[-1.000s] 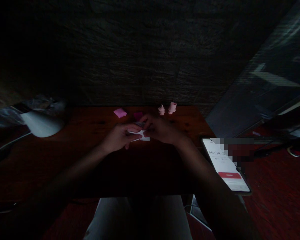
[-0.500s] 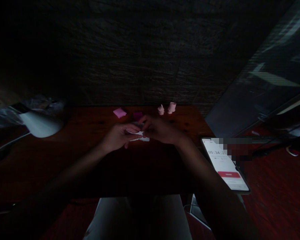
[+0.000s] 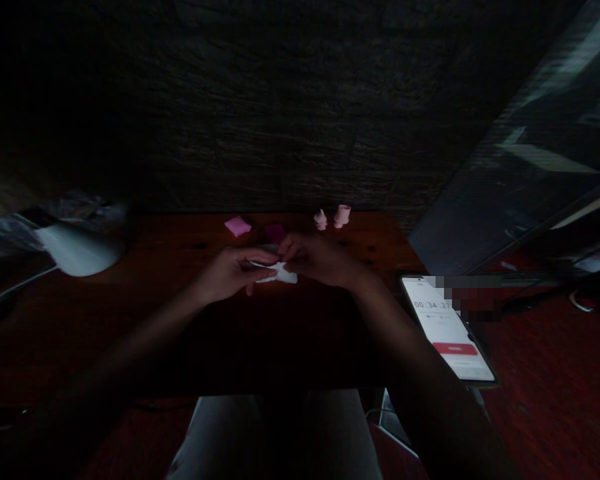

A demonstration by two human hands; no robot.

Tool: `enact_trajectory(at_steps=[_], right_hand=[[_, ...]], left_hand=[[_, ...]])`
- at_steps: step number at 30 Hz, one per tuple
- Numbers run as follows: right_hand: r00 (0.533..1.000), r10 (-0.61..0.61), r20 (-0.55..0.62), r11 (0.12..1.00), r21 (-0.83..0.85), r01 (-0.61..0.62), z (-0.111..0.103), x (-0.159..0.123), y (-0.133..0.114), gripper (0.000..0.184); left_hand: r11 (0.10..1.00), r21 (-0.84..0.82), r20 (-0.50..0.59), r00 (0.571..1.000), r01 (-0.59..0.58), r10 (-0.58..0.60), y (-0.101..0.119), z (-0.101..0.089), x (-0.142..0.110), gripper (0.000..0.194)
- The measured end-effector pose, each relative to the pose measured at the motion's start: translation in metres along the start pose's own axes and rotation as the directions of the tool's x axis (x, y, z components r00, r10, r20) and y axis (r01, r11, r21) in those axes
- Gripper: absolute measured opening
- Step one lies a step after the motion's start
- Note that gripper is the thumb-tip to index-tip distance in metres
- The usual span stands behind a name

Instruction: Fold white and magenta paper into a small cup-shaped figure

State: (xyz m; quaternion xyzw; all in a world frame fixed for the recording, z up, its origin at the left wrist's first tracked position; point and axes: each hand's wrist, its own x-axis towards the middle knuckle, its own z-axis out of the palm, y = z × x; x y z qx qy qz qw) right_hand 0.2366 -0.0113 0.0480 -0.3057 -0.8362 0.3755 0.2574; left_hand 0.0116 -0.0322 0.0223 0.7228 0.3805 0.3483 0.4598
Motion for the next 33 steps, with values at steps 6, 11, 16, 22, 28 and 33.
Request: enact_trajectory(at_steps=[6,11,16,22,28,33], right_hand=[[1.0,0.013,-0.018,1.0,0.001,-0.013,0.001,0.0,0.002,0.015],[1.0,0.026,-0.016,1.0,0.006,-0.026,0.001,0.0,0.003,0.017],[1.0,0.016,-0.006,1.0,-0.005,-0.016,0.0,-0.001,0.003,0.017],[1.0,0.007,-0.005,0.999,-0.039,-0.007,0.0,0.0,0.003,0.016],[1.0,-0.017,-0.002,0.995,-0.099,0.017,0.0,0.0,0.001,0.008],[1.0,0.002,0.003,0.989,-0.15,-0.001,0.005,0.0,0.0,0.031]], left_hand=[[0.999,-0.043,-0.014,1.0,0.016,-0.017,0.002,-0.001,0.001,0.023],[0.998,-0.055,-0.078,0.997,0.015,-0.02,0.002,0.004,0.002,0.023],[1.0,-0.02,-0.093,0.996,-0.005,0.003,0.003,0.006,0.001,0.018],[0.998,0.036,-0.093,0.994,-0.049,0.052,0.0,0.009,-0.001,0.016],[0.945,0.303,-0.011,0.991,-0.126,0.136,0.0,0.001,-0.001,0.021],[0.807,0.538,0.099,0.969,-0.244,0.228,0.001,-0.004,0.002,0.021]])
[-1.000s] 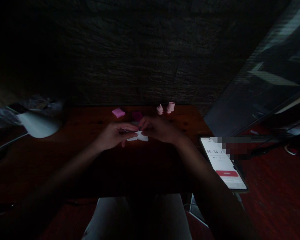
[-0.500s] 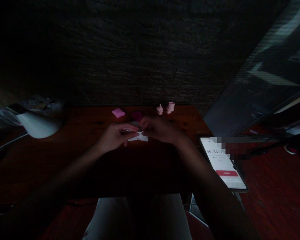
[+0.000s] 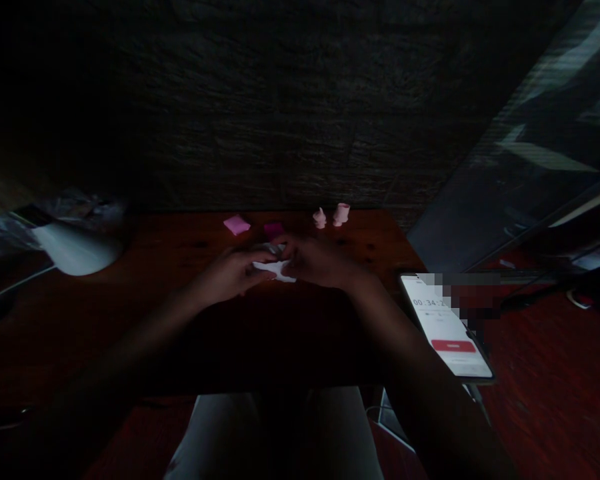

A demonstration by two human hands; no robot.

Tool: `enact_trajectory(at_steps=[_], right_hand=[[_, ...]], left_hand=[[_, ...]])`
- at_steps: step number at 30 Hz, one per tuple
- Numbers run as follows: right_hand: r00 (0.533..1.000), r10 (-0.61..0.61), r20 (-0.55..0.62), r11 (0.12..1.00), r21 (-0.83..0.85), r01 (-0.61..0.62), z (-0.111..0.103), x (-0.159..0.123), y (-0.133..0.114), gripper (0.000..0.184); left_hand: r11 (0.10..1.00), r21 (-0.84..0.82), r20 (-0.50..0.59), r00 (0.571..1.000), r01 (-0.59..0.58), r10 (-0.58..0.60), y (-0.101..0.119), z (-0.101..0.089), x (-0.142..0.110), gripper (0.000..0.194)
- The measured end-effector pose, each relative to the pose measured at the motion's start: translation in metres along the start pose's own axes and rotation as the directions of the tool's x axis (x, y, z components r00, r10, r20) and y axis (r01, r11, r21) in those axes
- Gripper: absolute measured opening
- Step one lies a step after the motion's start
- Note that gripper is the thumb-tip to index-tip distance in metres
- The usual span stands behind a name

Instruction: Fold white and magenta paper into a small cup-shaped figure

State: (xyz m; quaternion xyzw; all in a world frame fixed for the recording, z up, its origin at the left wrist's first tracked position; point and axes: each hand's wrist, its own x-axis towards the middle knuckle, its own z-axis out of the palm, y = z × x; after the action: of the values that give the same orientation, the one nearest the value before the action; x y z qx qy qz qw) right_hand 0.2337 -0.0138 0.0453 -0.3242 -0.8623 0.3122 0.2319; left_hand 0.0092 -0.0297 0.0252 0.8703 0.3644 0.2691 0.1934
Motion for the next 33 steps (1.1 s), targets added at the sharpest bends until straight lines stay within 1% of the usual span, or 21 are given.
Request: enact_trajectory(at_steps=[3,6,7,8,9,10,11,12,13,14,16,17,20,22,25,27,30,33], right_hand=[[0.997,0.038,0.068,0.999,-0.006,-0.037,0.005,0.0,-0.001,0.041],[0.982,0.127,0.142,0.99,0.041,-0.134,0.011,0.001,-0.004,0.061],[0.975,0.154,0.157,0.985,0.05,-0.164,0.012,0.002,-0.006,0.067],[0.97,0.179,0.165,0.981,0.048,-0.189,0.013,0.002,-0.007,0.072],[0.965,0.199,0.172,0.977,0.039,-0.209,0.014,0.003,-0.008,0.074],[0.962,0.21,0.177,0.976,0.026,-0.218,0.015,0.004,-0.01,0.074],[0.962,0.21,0.177,0.976,0.015,-0.216,0.015,0.005,-0.011,0.071],[0.964,0.2,0.174,0.979,0.009,-0.204,0.016,0.006,-0.012,0.068],[0.968,0.187,0.165,0.981,0.009,-0.191,0.017,0.008,-0.013,0.065],[0.972,0.176,0.154,0.984,0.012,-0.18,0.018,0.009,-0.014,0.063],[0.974,0.178,0.141,0.983,0.012,-0.182,0.021,0.012,-0.016,0.061],[0.971,0.193,0.14,0.981,0.005,-0.195,0.023,0.013,-0.017,0.059],[0.961,0.231,0.151,0.973,-0.011,-0.232,0.026,0.015,-0.018,0.056],[0.955,0.249,0.164,0.968,-0.002,-0.252,0.027,0.015,-0.017,0.057],[0.952,0.254,0.168,0.964,0.031,-0.263,0.028,0.014,-0.013,0.058],[0.96,0.234,0.156,0.969,0.048,-0.244,0.029,0.013,-0.01,0.058],[0.969,0.196,0.148,0.976,0.063,-0.207,0.03,0.012,-0.007,0.058],[0.963,0.215,0.16,0.973,0.048,-0.225,0.029,0.012,-0.008,0.061]], left_hand=[[0.999,0.027,-0.032,0.999,-0.025,0.025,0.0,-0.006,0.0,0.024],[0.999,0.017,-0.122,0.992,-0.031,0.032,-0.005,-0.019,-0.003,0.034],[1.0,0.014,-0.158,0.987,-0.027,0.029,-0.009,-0.024,-0.004,0.041],[1.0,-0.002,-0.219,0.976,-0.017,0.016,-0.014,-0.028,-0.006,0.049],[1.0,-0.027,-0.247,0.969,0.001,-0.008,-0.019,-0.03,-0.008,0.06],[0.998,-0.059,-0.255,0.966,0.02,-0.034,-0.026,-0.031,-0.01,0.076],[0.996,-0.086,-0.231,0.972,0.033,-0.052,-0.032,-0.03,-0.012,0.092],[0.993,-0.114,-0.177,0.982,0.044,-0.064,-0.037,-0.028,-0.013,0.106],[0.989,-0.137,-0.114,0.991,0.054,-0.07,-0.042,-0.025,-0.014,0.115],[0.985,-0.157,-0.048,0.996,0.07,-0.079,-0.046,-0.022,-0.014,0.12],[0.977,-0.199,0.011,0.997,0.076,-0.075,-0.051,-0.015,-0.014,0.117],[0.973,-0.222,0.022,0.998,0.068,-0.065,-0.052,-0.013,-0.014,0.114],[0.967,-0.252,0.009,1.0,0.019,-0.017,-0.054,-0.01,-0.013,0.103],[0.968,-0.249,-0.009,1.0,0.006,-0.008,-0.057,-0.009,-0.013,0.097],[0.965,-0.26,-0.004,0.999,0.034,-0.036,-0.059,-0.007,-0.013,0.095],[0.962,-0.268,0.011,0.999,0.051,-0.05,-0.06,-0.007,-0.013,0.094],[0.957,-0.287,0.025,0.999,0.052,-0.047,-0.059,-0.008,-0.013,0.091],[0.954,-0.295,0.036,0.999,0.049,-0.04,-0.056,-0.009,-0.013,0.086]])
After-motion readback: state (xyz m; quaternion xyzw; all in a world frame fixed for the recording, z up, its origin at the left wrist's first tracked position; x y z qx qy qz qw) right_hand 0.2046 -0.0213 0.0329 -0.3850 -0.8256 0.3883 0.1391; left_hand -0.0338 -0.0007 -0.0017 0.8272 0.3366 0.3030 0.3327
